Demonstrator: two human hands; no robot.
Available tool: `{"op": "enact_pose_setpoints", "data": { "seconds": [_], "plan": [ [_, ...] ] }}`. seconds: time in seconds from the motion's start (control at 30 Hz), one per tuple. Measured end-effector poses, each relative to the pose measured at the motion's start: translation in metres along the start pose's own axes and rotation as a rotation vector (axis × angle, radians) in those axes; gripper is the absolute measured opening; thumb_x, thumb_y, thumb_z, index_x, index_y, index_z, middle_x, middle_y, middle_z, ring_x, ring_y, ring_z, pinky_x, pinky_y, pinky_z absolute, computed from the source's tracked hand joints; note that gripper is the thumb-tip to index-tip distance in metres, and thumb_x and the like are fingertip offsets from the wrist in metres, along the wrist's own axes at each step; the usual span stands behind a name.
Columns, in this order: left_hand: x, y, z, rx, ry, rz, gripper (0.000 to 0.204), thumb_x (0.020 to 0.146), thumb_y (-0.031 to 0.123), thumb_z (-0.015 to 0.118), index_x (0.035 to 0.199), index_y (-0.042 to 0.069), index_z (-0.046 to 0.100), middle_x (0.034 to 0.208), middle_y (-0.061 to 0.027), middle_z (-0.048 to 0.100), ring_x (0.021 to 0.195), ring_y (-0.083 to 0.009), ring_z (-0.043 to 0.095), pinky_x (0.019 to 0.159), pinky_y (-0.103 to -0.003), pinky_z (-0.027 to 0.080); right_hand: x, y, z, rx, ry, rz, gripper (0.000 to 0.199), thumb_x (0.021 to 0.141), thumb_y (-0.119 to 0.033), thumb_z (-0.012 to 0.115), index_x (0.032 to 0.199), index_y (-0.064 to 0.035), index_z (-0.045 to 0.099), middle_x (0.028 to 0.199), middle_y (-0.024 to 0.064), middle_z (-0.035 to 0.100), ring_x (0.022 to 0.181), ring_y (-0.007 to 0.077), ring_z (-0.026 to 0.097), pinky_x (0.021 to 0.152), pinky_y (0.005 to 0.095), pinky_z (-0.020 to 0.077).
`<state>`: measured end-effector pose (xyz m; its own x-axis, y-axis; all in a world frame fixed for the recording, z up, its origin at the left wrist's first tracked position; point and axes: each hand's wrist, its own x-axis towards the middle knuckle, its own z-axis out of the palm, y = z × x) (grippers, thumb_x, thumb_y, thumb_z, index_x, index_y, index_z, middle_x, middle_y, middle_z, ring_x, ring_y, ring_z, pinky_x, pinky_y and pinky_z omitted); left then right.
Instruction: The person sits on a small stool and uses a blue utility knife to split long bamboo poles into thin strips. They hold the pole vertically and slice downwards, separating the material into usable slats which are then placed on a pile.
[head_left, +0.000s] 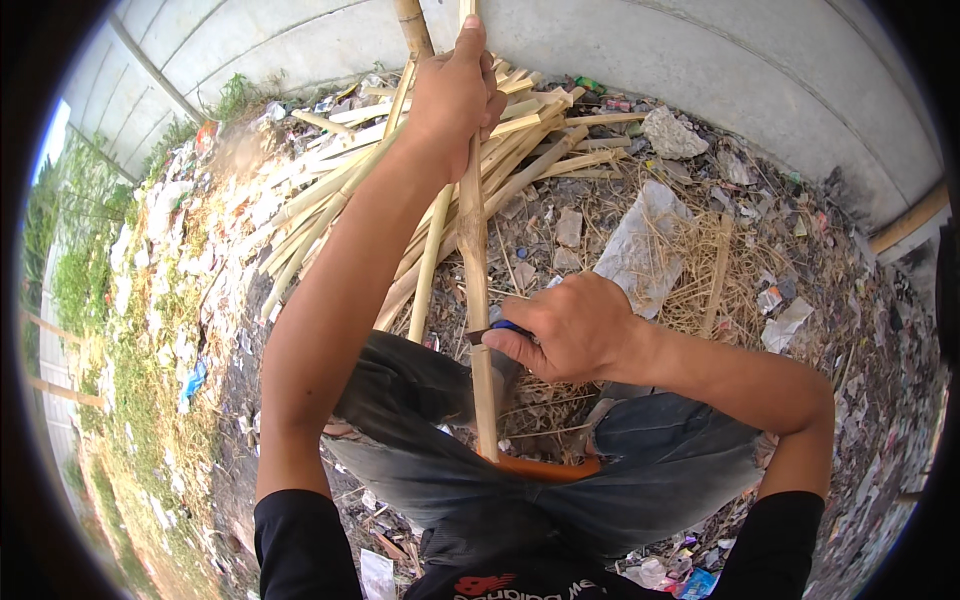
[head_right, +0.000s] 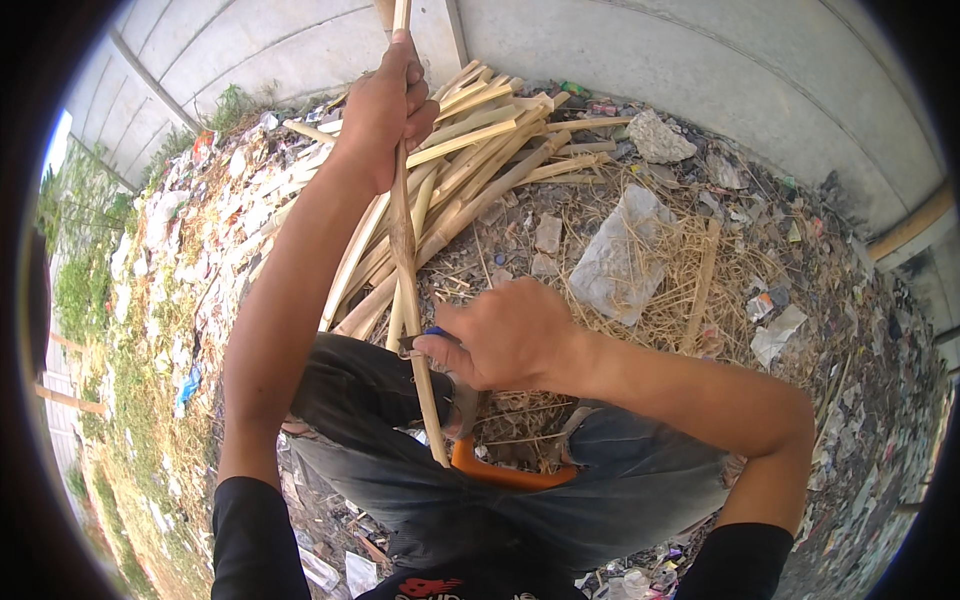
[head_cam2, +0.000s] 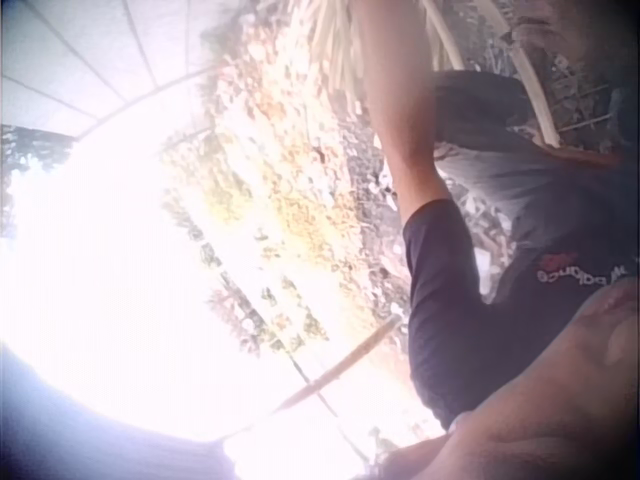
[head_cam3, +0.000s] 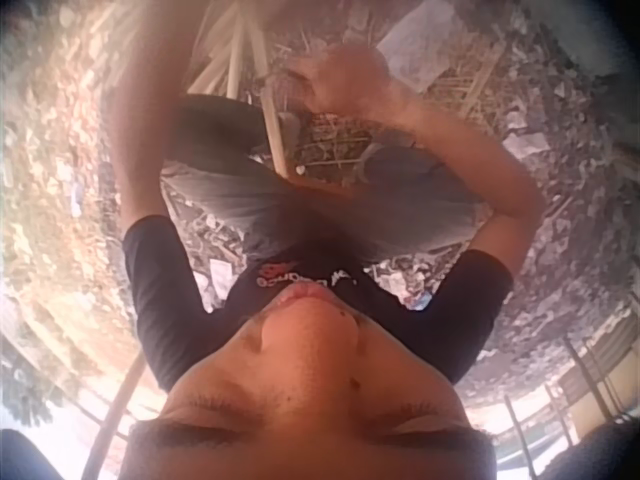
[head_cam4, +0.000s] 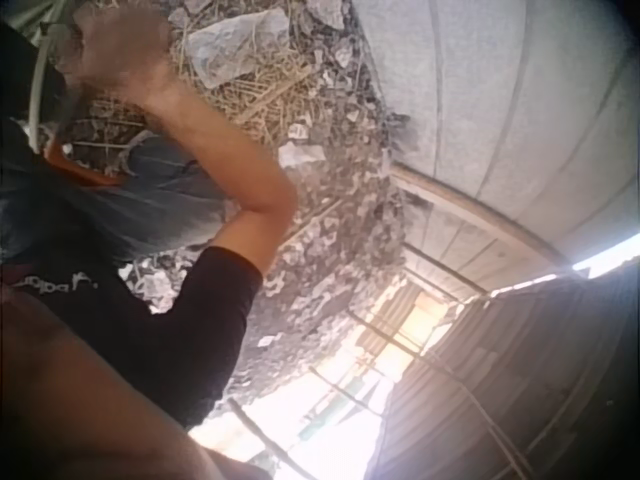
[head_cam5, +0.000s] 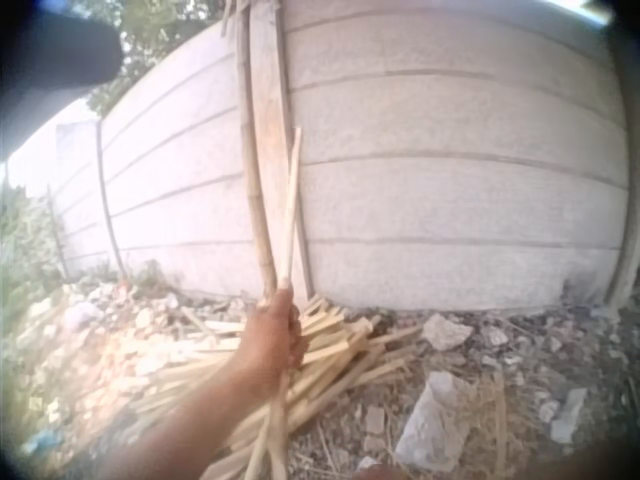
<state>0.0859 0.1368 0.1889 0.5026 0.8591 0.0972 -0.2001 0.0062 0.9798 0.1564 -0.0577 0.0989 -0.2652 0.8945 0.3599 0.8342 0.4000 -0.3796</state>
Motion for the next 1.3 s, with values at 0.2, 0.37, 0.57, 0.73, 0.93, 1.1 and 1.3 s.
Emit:
{"op": "enact_pose_setpoints", "data": {
  "seconds": [0.2, 0.37, 0.57, 0.73, 0.93, 1.1, 1.3],
  "plan": [
    [0.001, 0.012, 0.003, 0.007, -0.01, -0.011, 0.042, 0.108, 0.046, 0.048, 0.084, 0.012, 0.047, 0.06, 0.0042, 0.031, 0.048, -0.0099, 0.031, 0.045, -0.029, 0.025, 0.008, 0.003, -0.005, -0.025, -0.011, 0.003, 0.044, 0.101, -0.046, 0.06, 0.078, -0.0094, 0.065, 0.053, 0.0127, 0.059, 0.049, 0.0343, 0.064, 0.046, 0.0457, 0.0502],
    [0.027, 0.041, -0.03, -0.046, 0.16, 0.023, 0.049, 0.11, 0.046, 0.043, 0.07, 0.018, 0.038, 0.059, 0.0062, 0.028, 0.046, -0.0098, 0.028, 0.042, -0.029, 0.025, -0.032, -0.03, 0.031, -0.019, -0.284, -0.089, 0.044, 0.1, -0.047, 0.06, 0.077, -0.0097, 0.063, 0.052, 0.0115, 0.058, 0.049, 0.0334, 0.064, 0.045, 0.0441, 0.05],
    [0.022, 0.024, -0.034, -0.072, 0.099, 0.013, 0.045, 0.109, 0.047, 0.045, 0.077, 0.016, 0.041, 0.059, 0.0048, 0.029, 0.046, -0.0105, 0.029, 0.043, -0.03, 0.025, 0.013, 0.018, -0.003, -0.049, 0.136, -0.027, 0.043, 0.102, -0.043, 0.059, 0.076, -0.0085, 0.059, 0.054, 0.011, 0.058, 0.048, 0.0335, 0.061, 0.044, 0.0438, 0.0465],
    [0.023, 0.01, -0.021, -0.088, 0.039, -0.041, 0.044, 0.109, 0.046, 0.044, 0.078, 0.015, 0.04, 0.059, 0.0047, 0.028, 0.047, -0.0109, 0.029, 0.044, -0.03, 0.025, 0.011, 0.009, -0.008, 0.015, 0.144, -0.029, 0.043, 0.101, -0.043, 0.059, 0.075, -0.0088, 0.06, 0.055, 0.0136, 0.061, 0.051, 0.0356, 0.065, 0.048, 0.045, 0.0507],
    [0.021, 0.006, -0.016, -0.101, 0.026, -0.039, 0.043, 0.109, 0.047, 0.044, 0.079, 0.016, 0.04, 0.057, 0.0052, 0.029, 0.045, -0.0102, 0.029, 0.041, -0.029, 0.025, 0.013, 0.003, -0.017, -0.007, 0.128, -0.011, 0.044, 0.101, -0.044, 0.059, 0.075, -0.0083, 0.061, 0.057, 0.0135, 0.063, 0.052, 0.0349, 0.065, 0.048, 0.045, 0.0514],
    [0.008, 0.012, -0.008, -0.054, 0.025, -0.03, 0.04, 0.107, 0.048, 0.049, 0.093, 0.011, 0.043, 0.062, 0.005, 0.028, 0.049, -0.008, 0.03, 0.045, -0.026, 0.024, -0.003, -0.009, 0.0, 0.031, 0.052, -0.042, 0.042, 0.102, -0.041, 0.062, 0.075, -0.0075, 0.06, 0.053, 0.0111, 0.059, 0.046, 0.0329, 0.061, 0.043, 0.0425, 0.0466],
    [0.013, 0.015, -0.025, -0.137, 0.031, -0.046, 0.039, 0.108, 0.046, 0.047, 0.09, 0.012, 0.042, 0.061, 0.0056, 0.029, 0.047, -0.0074, 0.03, 0.041, -0.025, 0.023, -0.008, -0.018, 0.0, 0.258, -0.122, 0.026, 0.051, 0.102, -0.049, 0.056, 0.076, -0.0063, 0.064, 0.053, 0.0159, 0.059, 0.052, 0.0391, 0.064, 0.05, 0.0495, 0.0518]
  ]
}}
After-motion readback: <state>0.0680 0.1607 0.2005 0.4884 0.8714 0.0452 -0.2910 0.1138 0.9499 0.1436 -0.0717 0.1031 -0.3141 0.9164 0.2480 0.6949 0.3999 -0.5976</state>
